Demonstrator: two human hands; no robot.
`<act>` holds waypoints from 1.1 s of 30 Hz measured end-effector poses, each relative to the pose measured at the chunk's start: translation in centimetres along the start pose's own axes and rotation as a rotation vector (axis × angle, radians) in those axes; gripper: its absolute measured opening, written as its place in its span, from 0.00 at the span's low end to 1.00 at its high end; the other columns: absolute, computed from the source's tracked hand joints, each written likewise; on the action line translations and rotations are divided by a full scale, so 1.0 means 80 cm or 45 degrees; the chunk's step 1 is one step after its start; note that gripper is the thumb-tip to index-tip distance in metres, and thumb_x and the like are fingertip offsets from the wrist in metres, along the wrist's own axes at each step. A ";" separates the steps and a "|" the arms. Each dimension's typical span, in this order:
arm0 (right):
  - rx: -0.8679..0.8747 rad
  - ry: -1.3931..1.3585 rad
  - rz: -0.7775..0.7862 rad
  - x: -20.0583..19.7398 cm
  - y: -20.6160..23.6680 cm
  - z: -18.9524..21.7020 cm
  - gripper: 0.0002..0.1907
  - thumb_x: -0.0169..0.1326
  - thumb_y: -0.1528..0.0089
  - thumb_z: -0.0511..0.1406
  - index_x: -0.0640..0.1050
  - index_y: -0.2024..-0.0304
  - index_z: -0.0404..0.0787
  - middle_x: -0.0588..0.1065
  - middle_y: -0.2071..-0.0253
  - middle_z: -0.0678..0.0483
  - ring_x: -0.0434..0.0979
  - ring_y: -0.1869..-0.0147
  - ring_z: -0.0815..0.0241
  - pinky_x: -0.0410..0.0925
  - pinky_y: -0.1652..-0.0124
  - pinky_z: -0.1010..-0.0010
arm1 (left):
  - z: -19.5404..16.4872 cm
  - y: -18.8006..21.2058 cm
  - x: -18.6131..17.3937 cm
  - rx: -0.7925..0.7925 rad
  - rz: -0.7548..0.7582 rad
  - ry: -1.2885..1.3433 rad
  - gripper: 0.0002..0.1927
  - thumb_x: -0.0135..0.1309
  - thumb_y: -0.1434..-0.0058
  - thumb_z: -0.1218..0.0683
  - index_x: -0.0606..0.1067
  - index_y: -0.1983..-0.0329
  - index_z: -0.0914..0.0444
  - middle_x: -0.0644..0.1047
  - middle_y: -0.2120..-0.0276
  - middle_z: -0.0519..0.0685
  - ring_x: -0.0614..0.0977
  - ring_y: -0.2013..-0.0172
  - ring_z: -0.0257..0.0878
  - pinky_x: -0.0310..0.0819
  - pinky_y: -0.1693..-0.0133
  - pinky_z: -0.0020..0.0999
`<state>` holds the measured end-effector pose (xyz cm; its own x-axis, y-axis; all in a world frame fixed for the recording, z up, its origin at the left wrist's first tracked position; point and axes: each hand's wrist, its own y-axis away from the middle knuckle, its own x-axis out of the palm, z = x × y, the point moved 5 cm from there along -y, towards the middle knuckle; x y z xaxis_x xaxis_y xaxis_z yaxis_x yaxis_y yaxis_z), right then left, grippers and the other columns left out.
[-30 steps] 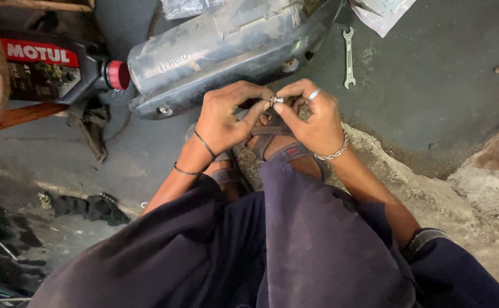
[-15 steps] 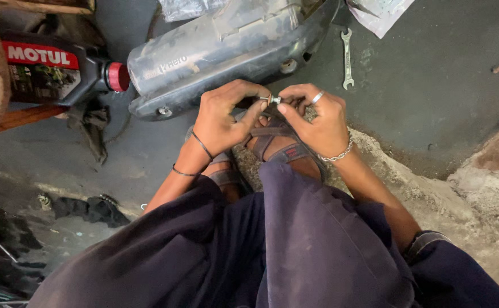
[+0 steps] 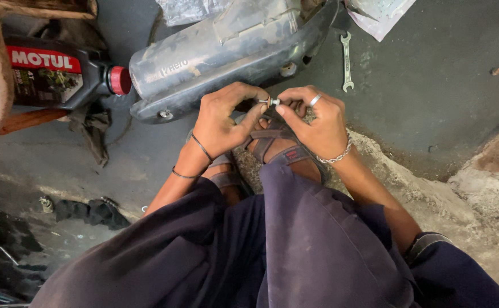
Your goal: The person uses a wrench to loosen and remove bolts from a motorcycle exhaust pipe, then uses a T-handle tool to detach a plastic cover. The person handles the exhaust and cover throughout the process.
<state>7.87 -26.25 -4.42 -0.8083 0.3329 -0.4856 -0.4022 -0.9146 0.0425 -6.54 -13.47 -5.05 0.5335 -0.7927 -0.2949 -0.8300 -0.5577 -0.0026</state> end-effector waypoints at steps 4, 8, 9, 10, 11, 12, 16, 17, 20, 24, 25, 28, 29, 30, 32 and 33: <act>0.024 0.002 -0.001 0.000 0.000 -0.003 0.09 0.64 0.36 0.28 0.80 0.54 0.36 0.80 0.61 0.51 0.80 0.63 0.65 0.70 0.64 0.75 | 0.004 -0.001 0.002 -0.090 0.055 0.070 0.11 0.62 0.37 0.60 0.79 0.52 0.65 0.81 0.60 0.52 0.86 0.60 0.43 0.82 0.56 0.33; 0.040 -0.012 -0.001 0.001 0.000 -0.006 0.08 0.63 0.35 0.29 0.80 0.54 0.36 0.81 0.60 0.51 0.80 0.64 0.65 0.71 0.64 0.75 | 0.004 -0.001 0.002 -0.095 0.112 0.130 0.16 0.64 0.39 0.60 0.79 0.47 0.65 0.81 0.57 0.52 0.86 0.60 0.41 0.82 0.56 0.32; 0.038 -0.014 -0.009 0.000 0.001 -0.006 0.08 0.63 0.35 0.29 0.80 0.54 0.36 0.81 0.59 0.51 0.80 0.63 0.65 0.71 0.64 0.75 | 0.003 -0.001 0.002 -0.055 0.119 0.127 0.16 0.65 0.39 0.59 0.79 0.48 0.65 0.81 0.56 0.52 0.86 0.59 0.41 0.82 0.55 0.32; 0.036 -0.016 -0.016 0.000 0.001 -0.006 0.08 0.63 0.35 0.29 0.80 0.54 0.36 0.81 0.58 0.51 0.80 0.63 0.65 0.71 0.63 0.75 | 0.003 0.000 0.002 -0.046 0.111 0.117 0.16 0.66 0.39 0.59 0.79 0.48 0.65 0.81 0.55 0.52 0.86 0.59 0.41 0.82 0.55 0.32; 0.041 -0.010 -0.010 0.000 0.001 -0.006 0.08 0.63 0.35 0.29 0.80 0.54 0.36 0.81 0.59 0.51 0.80 0.64 0.65 0.71 0.64 0.75 | 0.003 0.000 0.002 -0.037 0.102 0.108 0.16 0.66 0.39 0.58 0.79 0.48 0.65 0.81 0.55 0.52 0.86 0.58 0.42 0.82 0.55 0.32; 0.046 -0.004 -0.003 0.001 0.001 -0.006 0.08 0.63 0.35 0.30 0.80 0.54 0.36 0.82 0.59 0.52 0.80 0.64 0.65 0.71 0.64 0.75 | 0.004 0.000 0.003 -0.026 0.093 0.100 0.17 0.67 0.39 0.58 0.79 0.48 0.64 0.81 0.54 0.52 0.86 0.57 0.42 0.82 0.54 0.32; 0.071 0.023 0.016 0.002 0.001 -0.007 0.07 0.63 0.35 0.30 0.80 0.55 0.36 0.81 0.61 0.52 0.79 0.65 0.66 0.70 0.65 0.75 | 0.003 0.000 0.004 0.071 0.061 0.032 0.16 0.67 0.38 0.56 0.79 0.48 0.64 0.81 0.52 0.53 0.85 0.54 0.46 0.81 0.51 0.34; 0.079 0.022 0.022 0.002 0.000 -0.007 0.07 0.63 0.35 0.30 0.80 0.55 0.35 0.82 0.61 0.52 0.79 0.66 0.66 0.70 0.65 0.76 | 0.004 0.001 0.004 0.061 0.066 0.057 0.16 0.67 0.38 0.56 0.79 0.48 0.64 0.81 0.51 0.54 0.85 0.53 0.46 0.82 0.51 0.34; 0.094 0.018 0.041 0.003 -0.001 -0.009 0.06 0.62 0.34 0.31 0.80 0.57 0.35 0.81 0.62 0.52 0.79 0.67 0.66 0.70 0.66 0.75 | 0.007 0.001 0.006 0.048 0.093 0.041 0.16 0.67 0.38 0.56 0.79 0.48 0.64 0.81 0.51 0.54 0.86 0.51 0.48 0.81 0.49 0.36; 0.095 -0.026 0.067 0.005 -0.002 -0.013 0.05 0.59 0.33 0.31 0.80 0.59 0.34 0.81 0.64 0.51 0.81 0.64 0.65 0.70 0.65 0.74 | 0.010 0.001 0.009 -0.010 0.128 0.035 0.16 0.67 0.39 0.55 0.79 0.49 0.64 0.82 0.52 0.54 0.86 0.52 0.48 0.81 0.50 0.36; 0.094 -0.048 0.072 0.005 -0.001 -0.014 0.05 0.58 0.32 0.31 0.80 0.59 0.33 0.81 0.64 0.51 0.82 0.63 0.65 0.71 0.64 0.74 | 0.009 0.001 0.009 0.002 0.125 0.032 0.16 0.67 0.38 0.56 0.79 0.49 0.64 0.82 0.52 0.54 0.86 0.52 0.48 0.81 0.50 0.36; 0.199 -0.132 0.122 0.009 0.001 -0.022 0.07 0.55 0.30 0.32 0.80 0.61 0.33 0.81 0.69 0.52 0.83 0.64 0.65 0.72 0.64 0.74 | 0.008 0.001 0.008 0.018 0.120 0.039 0.16 0.67 0.38 0.56 0.79 0.49 0.65 0.82 0.52 0.54 0.86 0.52 0.48 0.81 0.49 0.36; 0.232 -0.165 0.134 0.010 0.002 -0.024 0.09 0.54 0.29 0.33 0.80 0.61 0.34 0.81 0.68 0.52 0.83 0.65 0.65 0.73 0.64 0.74 | 0.009 0.000 0.008 0.006 0.119 0.054 0.16 0.67 0.38 0.56 0.79 0.49 0.65 0.82 0.52 0.54 0.86 0.52 0.48 0.81 0.50 0.36; 0.265 -0.199 0.145 0.011 0.003 -0.026 0.10 0.53 0.29 0.33 0.79 0.62 0.34 0.81 0.68 0.52 0.83 0.65 0.65 0.74 0.64 0.75 | 0.009 0.000 0.008 -0.007 0.118 0.068 0.16 0.67 0.38 0.56 0.79 0.49 0.65 0.82 0.52 0.54 0.86 0.53 0.47 0.81 0.50 0.36; 0.272 -0.207 0.137 0.010 0.004 -0.028 0.11 0.51 0.27 0.34 0.79 0.62 0.33 0.81 0.68 0.52 0.83 0.64 0.65 0.74 0.63 0.75 | 0.010 0.000 0.007 -0.008 0.116 0.087 0.15 0.67 0.38 0.56 0.80 0.50 0.65 0.83 0.53 0.53 0.87 0.54 0.46 0.82 0.50 0.35; 0.249 -0.180 0.116 0.008 0.004 -0.027 0.11 0.51 0.27 0.34 0.79 0.61 0.33 0.81 0.67 0.52 0.84 0.63 0.64 0.74 0.62 0.75 | 0.010 0.000 0.006 -0.008 0.116 0.097 0.15 0.67 0.38 0.56 0.80 0.50 0.65 0.83 0.53 0.53 0.87 0.54 0.45 0.82 0.51 0.34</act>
<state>8.13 -26.83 -6.62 -0.8916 0.2924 -0.3458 -0.3893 -0.8850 0.2554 -6.43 -13.70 -5.96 0.4669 -0.8565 -0.2199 -0.8748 -0.4837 0.0267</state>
